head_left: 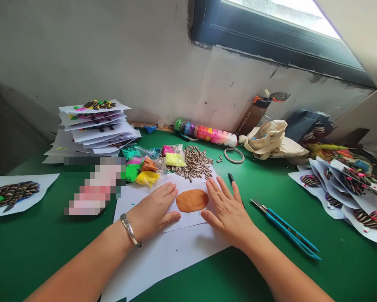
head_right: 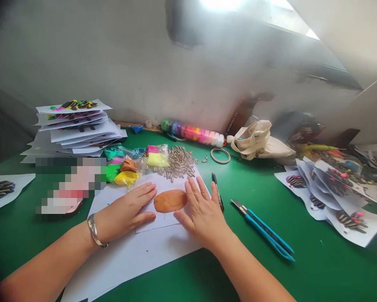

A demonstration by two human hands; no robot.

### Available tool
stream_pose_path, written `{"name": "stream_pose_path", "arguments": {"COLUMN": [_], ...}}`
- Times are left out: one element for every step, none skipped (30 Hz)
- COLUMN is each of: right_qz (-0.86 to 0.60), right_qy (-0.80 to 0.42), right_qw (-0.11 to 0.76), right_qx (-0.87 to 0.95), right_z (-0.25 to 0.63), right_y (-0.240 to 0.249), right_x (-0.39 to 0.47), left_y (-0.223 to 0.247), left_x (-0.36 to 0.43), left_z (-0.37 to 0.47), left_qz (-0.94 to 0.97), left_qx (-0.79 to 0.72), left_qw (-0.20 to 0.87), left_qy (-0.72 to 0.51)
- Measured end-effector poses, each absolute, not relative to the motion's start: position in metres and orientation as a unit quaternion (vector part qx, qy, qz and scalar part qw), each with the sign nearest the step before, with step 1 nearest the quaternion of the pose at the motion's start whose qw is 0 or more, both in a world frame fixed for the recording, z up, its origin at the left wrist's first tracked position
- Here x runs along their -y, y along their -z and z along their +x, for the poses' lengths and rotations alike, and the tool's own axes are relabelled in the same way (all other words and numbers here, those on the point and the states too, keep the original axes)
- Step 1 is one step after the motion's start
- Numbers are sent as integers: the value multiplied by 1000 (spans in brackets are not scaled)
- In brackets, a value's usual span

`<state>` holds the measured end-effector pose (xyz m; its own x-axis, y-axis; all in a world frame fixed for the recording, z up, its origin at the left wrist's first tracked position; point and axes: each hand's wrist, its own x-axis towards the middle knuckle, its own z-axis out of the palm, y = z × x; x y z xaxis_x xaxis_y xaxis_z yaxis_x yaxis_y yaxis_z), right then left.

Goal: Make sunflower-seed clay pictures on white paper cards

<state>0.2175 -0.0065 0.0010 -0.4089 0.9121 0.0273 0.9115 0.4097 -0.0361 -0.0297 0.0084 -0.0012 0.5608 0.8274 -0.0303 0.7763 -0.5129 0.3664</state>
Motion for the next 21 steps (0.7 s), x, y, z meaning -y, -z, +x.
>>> {"name": "stream_pose_path", "arguments": {"right_qz": [-542, -539, -534, -529, -524, -519, -517, -518, -521, -525, -531, -536, -541, -545, -546, -546, -543, -540, -538, -536, -535], "right_qy": [-13, -21, -31, -41, -51, -60, -67, -74, -82, -94, -108, -124, -138, -147, -149, -146, -140, -132, -125, -120, -119], "right_qw": [16, 10, 5, 1, -1, -3, -4, -5, -6, -8, -8, -7, -4, -1, 1, 3, 3, 3, 4, 6, 9], "right_qx": [840, 842, 845, 848, 850, 853, 854, 852, 850, 846, 841, 835, 830, 826, 824, 825, 828, 831, 834, 836, 836], "right_z": [219, 219, 219, 217, 216, 214, 213, 212, 212, 212, 212, 213, 214, 215, 215, 215, 216, 216, 216, 216, 217], "right_y": [0, 2, 4, 6, 9, 11, 13, 13, 13, 12, 10, 8, 6, 5, 4, 3, 4, 4, 5, 6, 6], "right_x": [7, 7, 7, 7, 8, 8, 9, 9, 8, 8, 7, 6, 5, 4, 4, 3, 3, 3, 3, 2, 2], "left_y": [1, 1, 1, 1, 1, 2, 2, 2, 3, 3, 4, 4, 4, 3, 3, 3, 3, 3, 2, 2, 2], "left_x": [-9, -9, -9, -9, -9, -9, -9, -9, -10, -10, -10, -10, -10, -10, -10, -10, -10, -10, -10, -10, -10], "left_z": [-30, -31, -31, -31, -32, -32, -33, -33, -33, -33, -33, -33, -33, -33, -33, -33, -33, -33, -33, -33, -33], "left_qz": [867, 866, 865, 865, 865, 865, 866, 867, 867, 868, 868, 868, 867, 866, 865, 865, 865, 866, 867, 868, 867], "left_qx": [-461, -461, -461, -461, -460, -460, -460, -460, -459, -459, -458, -458, -458, -458, -459, -459, -458, -457, -454, -453, -453], "left_qw": [174, 177, 179, 181, 181, 180, 178, 176, 174, 173, 174, 175, 176, 178, 181, 182, 182, 181, 181, 180, 181], "left_qy": [-76, -78, -81, -83, -85, -85, -83, -82, -81, -81, -82, -84, -86, -87, -87, -87, -87, -89, -93, -98, -100]}}
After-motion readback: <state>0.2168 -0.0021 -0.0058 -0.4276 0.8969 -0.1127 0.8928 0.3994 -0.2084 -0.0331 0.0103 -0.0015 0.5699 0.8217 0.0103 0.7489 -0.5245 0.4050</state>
